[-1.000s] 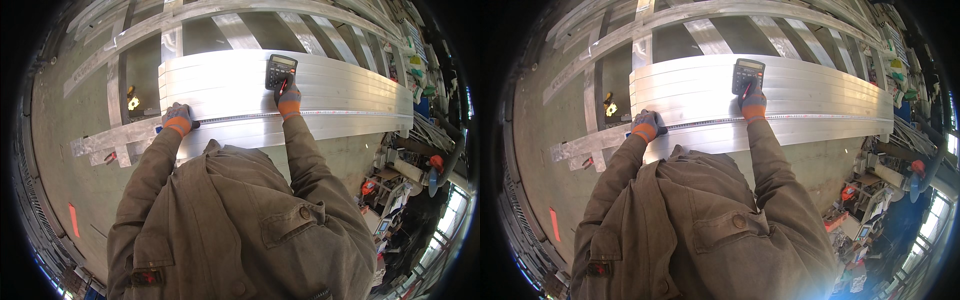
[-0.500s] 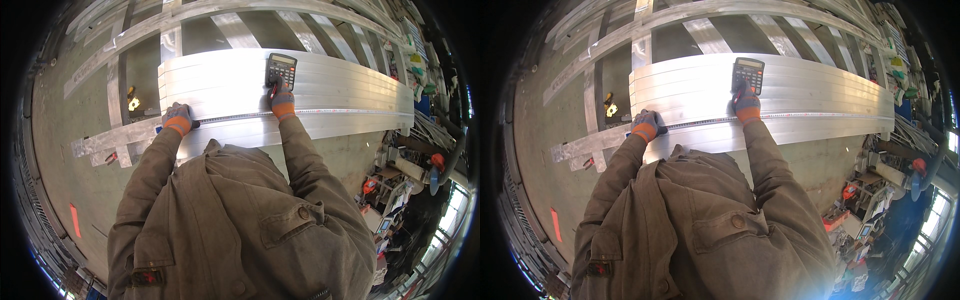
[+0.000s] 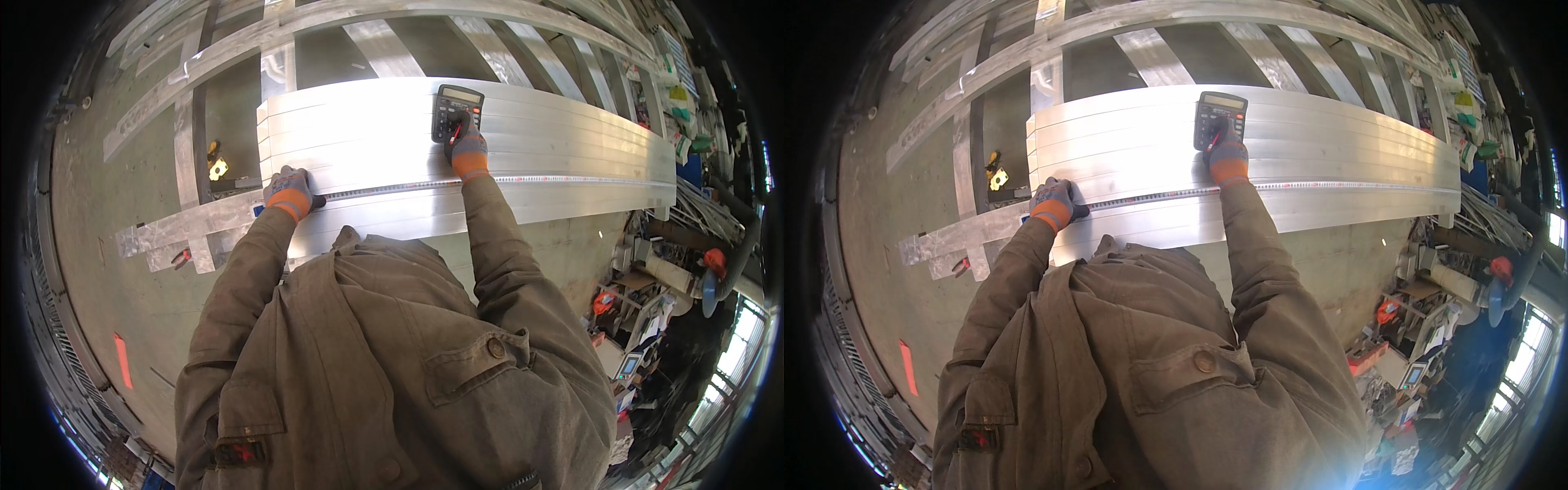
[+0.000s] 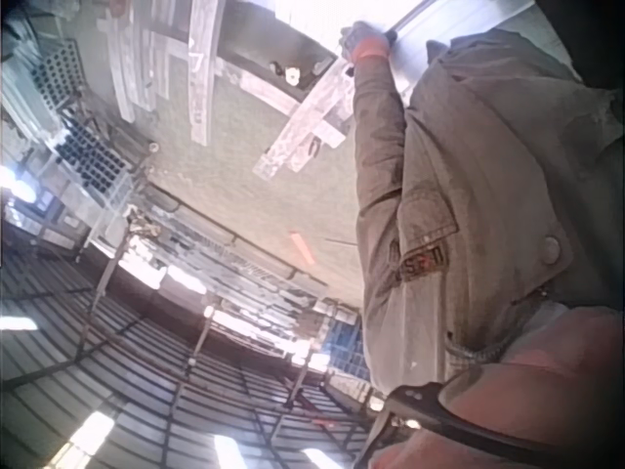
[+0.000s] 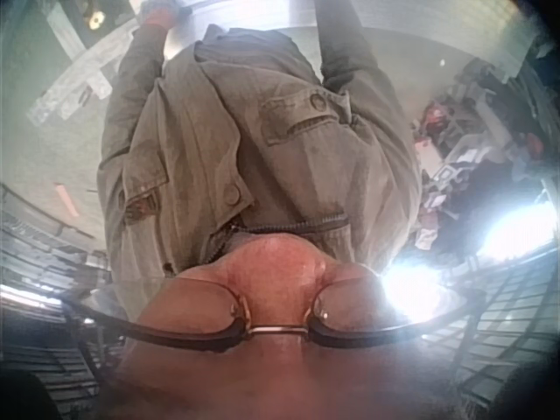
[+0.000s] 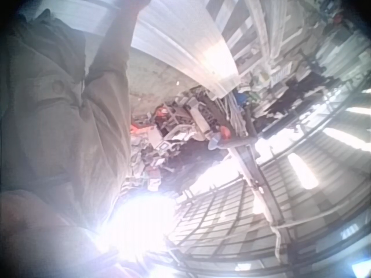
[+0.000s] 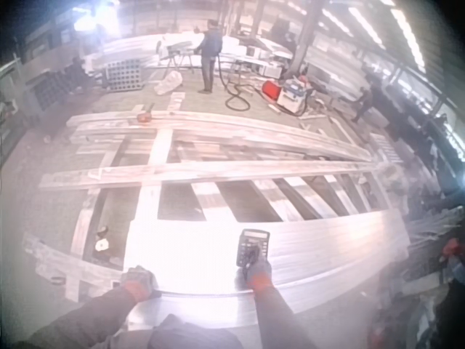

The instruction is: The person measures a long aluminum sheet with a tape measure and marks multiple points along its length using a red pen. They also use a calculator to compute or verify measurements. The person wears gloves and works at a metal fabrication bench.

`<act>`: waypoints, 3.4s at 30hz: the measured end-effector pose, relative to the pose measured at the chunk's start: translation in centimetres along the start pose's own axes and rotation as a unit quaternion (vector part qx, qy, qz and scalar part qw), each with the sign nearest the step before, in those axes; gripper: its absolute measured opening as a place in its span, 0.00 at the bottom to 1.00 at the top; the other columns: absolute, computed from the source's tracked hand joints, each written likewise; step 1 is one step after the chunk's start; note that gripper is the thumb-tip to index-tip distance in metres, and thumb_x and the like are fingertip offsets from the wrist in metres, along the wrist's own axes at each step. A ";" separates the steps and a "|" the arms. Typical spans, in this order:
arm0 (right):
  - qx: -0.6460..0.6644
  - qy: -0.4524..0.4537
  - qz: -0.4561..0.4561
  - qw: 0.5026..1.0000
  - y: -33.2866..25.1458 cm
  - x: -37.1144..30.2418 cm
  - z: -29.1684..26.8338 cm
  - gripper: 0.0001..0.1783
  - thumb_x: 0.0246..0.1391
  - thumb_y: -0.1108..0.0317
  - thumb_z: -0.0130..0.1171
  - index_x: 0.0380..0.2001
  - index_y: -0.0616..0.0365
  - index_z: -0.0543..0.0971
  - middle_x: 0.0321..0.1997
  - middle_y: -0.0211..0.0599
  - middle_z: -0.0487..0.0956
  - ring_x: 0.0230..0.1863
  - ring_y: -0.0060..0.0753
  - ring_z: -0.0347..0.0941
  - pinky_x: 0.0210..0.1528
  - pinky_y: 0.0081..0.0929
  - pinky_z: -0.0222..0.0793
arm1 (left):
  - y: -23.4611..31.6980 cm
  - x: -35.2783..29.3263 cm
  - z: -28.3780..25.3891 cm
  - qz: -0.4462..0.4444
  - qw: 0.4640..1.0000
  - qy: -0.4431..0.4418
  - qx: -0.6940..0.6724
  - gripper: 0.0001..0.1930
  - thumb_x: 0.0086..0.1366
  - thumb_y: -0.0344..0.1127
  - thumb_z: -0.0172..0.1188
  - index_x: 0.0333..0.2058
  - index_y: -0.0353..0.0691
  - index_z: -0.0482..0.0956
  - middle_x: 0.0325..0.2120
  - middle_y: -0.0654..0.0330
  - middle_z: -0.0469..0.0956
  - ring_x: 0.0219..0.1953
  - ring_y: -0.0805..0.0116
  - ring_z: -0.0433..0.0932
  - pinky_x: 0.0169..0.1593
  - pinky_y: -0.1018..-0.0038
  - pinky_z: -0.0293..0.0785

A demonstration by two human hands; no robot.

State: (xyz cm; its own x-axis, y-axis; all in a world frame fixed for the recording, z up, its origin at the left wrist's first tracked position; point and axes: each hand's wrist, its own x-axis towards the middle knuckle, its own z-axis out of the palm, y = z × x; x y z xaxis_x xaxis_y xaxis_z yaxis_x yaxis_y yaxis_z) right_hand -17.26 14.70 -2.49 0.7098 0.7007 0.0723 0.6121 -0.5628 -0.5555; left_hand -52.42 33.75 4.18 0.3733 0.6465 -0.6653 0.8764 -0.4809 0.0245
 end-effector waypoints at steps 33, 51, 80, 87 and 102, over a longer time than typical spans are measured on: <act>0.003 0.019 0.013 1.000 2.0 -0.1 0.1 0.36 0.65 0.70 0.65 0.75 0.48 0.71 0.50 0.50 0.90 0.51 0.63 0.89 0.53 0.53 0.83 | -0.7 0.8 0.9 0.018 1.000 0.013 -0.006 0.42 0.56 0.66 0.84 0.63 0.46 0.86 0.65 0.47 0.79 0.69 0.41 0.78 0.73 0.51 0.77; 0.005 0.026 0.013 1.000 1.4 -4.7 -0.2 0.24 0.65 0.69 0.64 0.64 0.51 0.77 0.44 0.46 0.87 0.45 0.60 0.87 0.48 0.54 0.83 | -0.5 1.1 0.7 0.002 1.000 -0.001 0.014 0.43 0.56 0.68 0.85 0.64 0.52 0.86 0.68 0.53 0.78 0.72 0.48 0.78 0.73 0.53 0.78; 0.102 0.125 0.068 0.985 4.2 -5.7 -0.5 0.16 0.67 0.77 0.60 0.56 0.54 0.79 0.50 0.40 0.88 0.37 0.41 0.89 0.41 0.39 0.87 | -0.6 0.6 0.8 0.010 1.000 0.007 0.017 0.43 0.58 0.70 0.82 0.64 0.50 0.86 0.67 0.53 0.79 0.71 0.47 0.78 0.72 0.53 0.78; 0.084 0.132 0.049 0.987 3.1 -5.4 -1.4 0.16 0.67 0.77 0.61 0.56 0.53 0.79 0.50 0.39 0.88 0.40 0.44 0.89 0.43 0.41 0.86 | -0.5 0.6 0.8 0.006 1.000 0.008 0.017 0.43 0.57 0.70 0.83 0.65 0.51 0.86 0.67 0.53 0.79 0.71 0.47 0.78 0.73 0.53 0.78; 0.095 0.154 0.014 0.983 3.2 -4.9 -0.9 0.18 0.67 0.78 0.62 0.57 0.51 0.79 0.48 0.36 0.88 0.35 0.36 0.85 0.41 0.35 0.82 | -0.9 0.9 1.3 0.012 1.000 0.014 -0.008 0.43 0.55 0.68 0.84 0.62 0.48 0.87 0.65 0.49 0.80 0.70 0.42 0.79 0.74 0.51 0.76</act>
State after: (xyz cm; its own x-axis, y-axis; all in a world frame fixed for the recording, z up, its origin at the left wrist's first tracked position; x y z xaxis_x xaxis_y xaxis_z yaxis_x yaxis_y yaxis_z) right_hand -18.43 9.10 -3.90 0.8152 0.5031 0.2869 0.5356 -0.4666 -0.7038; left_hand -53.22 33.99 2.59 0.4026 0.6516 -0.6430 0.8720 -0.4866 0.0528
